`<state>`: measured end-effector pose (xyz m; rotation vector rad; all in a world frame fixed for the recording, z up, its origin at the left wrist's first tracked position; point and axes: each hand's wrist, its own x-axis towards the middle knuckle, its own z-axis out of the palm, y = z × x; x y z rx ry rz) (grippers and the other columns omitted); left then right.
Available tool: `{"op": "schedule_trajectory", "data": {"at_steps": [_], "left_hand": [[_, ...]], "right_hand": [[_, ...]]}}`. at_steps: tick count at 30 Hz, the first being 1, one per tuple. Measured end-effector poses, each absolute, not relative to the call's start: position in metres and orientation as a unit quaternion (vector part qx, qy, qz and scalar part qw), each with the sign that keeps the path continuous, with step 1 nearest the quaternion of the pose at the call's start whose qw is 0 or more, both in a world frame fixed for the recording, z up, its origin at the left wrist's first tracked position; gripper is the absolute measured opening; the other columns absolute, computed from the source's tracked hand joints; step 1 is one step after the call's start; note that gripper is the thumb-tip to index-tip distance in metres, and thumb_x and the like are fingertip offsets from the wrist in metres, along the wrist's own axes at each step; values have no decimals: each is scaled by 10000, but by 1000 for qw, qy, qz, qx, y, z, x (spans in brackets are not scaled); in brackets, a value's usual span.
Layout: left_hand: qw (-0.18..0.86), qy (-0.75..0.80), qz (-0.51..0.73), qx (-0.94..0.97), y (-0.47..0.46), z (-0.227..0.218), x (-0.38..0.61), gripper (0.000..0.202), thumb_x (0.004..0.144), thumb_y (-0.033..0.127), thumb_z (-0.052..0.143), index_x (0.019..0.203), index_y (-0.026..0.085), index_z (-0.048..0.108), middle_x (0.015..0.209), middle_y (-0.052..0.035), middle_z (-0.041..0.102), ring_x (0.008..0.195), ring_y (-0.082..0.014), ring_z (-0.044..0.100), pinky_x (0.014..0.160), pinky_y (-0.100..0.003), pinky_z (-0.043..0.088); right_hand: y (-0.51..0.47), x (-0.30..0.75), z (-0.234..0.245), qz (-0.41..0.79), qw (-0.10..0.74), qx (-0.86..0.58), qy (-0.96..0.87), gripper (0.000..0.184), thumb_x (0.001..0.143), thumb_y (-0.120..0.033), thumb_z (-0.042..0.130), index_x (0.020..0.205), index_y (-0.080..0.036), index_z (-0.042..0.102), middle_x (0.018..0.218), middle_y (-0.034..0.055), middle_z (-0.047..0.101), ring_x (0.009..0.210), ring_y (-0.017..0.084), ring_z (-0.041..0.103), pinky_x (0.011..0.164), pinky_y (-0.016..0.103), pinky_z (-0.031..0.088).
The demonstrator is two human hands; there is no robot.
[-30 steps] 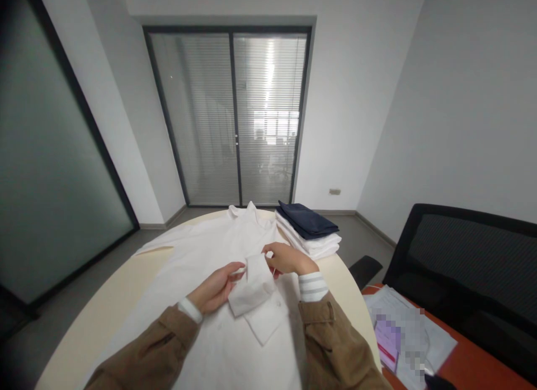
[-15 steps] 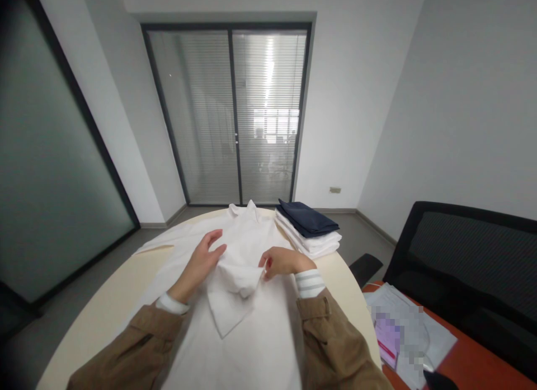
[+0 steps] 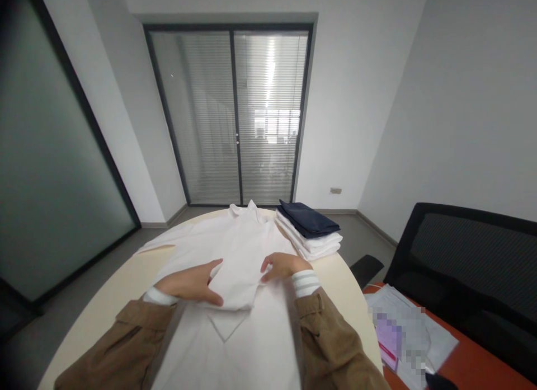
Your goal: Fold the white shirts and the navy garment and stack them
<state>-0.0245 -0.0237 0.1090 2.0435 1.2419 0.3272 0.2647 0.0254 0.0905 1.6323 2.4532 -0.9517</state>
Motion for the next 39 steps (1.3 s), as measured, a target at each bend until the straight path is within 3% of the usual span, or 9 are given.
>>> {"op": "schedule_trajectory", "data": {"at_steps": [4,9,12,16,20,25,28,33,39], "left_hand": [[382,427,129,809,-19,108,-28,938,589,305,787,1440,194,408,1195,-84,679,1096,-289,619,945,-339,466],[232,587,292,719,-3,101,-27,764,825,357,535,1495,117,259,1118,-125,660,954,-262,661,882,-377,477],[273,580,252,725,-2,103,-30,762,790,384,591,1458,123,332,1164,-130,660,991,-269,654,890,-369,480],[343,519,134,772,-13,110,-38,754,621,381,753,1307,165,527,1295,-117,628,1166,-303,587,990,-347,438],[347,498,53,793,-18,107,-44,859,494,311,819,1301,221,540,1262,-76,658,1147,-303,603,1007,-335,427],[296,515,71,801,-10,101,-44,781,708,259,620,1429,119,355,1153,-129,686,1064,-267,642,902,-320,461],[218,583,131,771,-6,105,-48,716,794,299,539,1437,77,313,1062,-159,697,1000,-280,657,834,-343,467],[197,645,24,738,-8,109,-61,569,616,473,717,1077,150,633,1015,-150,698,943,-327,657,752,-347,465],[280,600,-58,747,-10,103,-69,694,399,444,836,1039,242,657,938,-61,722,820,-300,673,616,-308,454]], "right_hand": [[23,265,93,-299,32,529,794,468,737,-420,728,1164,-234,681,1169,70,671,1058,253,628,909,320,457],[19,264,97,-283,32,545,789,602,691,-350,763,1266,-239,624,1242,91,644,1098,272,618,922,332,460],[21,264,96,-279,41,542,792,651,662,-341,784,1284,-245,617,1245,87,648,1096,272,624,919,328,463],[27,266,87,-302,52,534,788,596,659,-363,785,1231,-245,661,1144,66,693,1027,255,655,879,315,477],[33,268,77,-296,53,537,788,645,613,-390,815,1226,-255,662,1139,66,690,1033,271,651,868,328,483],[30,267,80,-277,50,546,789,831,584,-446,828,1344,-236,566,1310,109,607,1147,301,599,939,355,465],[27,266,84,-289,46,537,791,738,590,-445,824,1268,-231,627,1245,98,652,1108,300,622,924,351,475],[29,266,81,-286,51,541,789,719,608,-441,811,1270,-229,626,1249,97,650,1100,296,625,930,358,472],[30,266,79,-277,62,550,785,705,632,-472,784,1267,-212,627,1275,108,630,1097,292,625,939,362,468]]}}
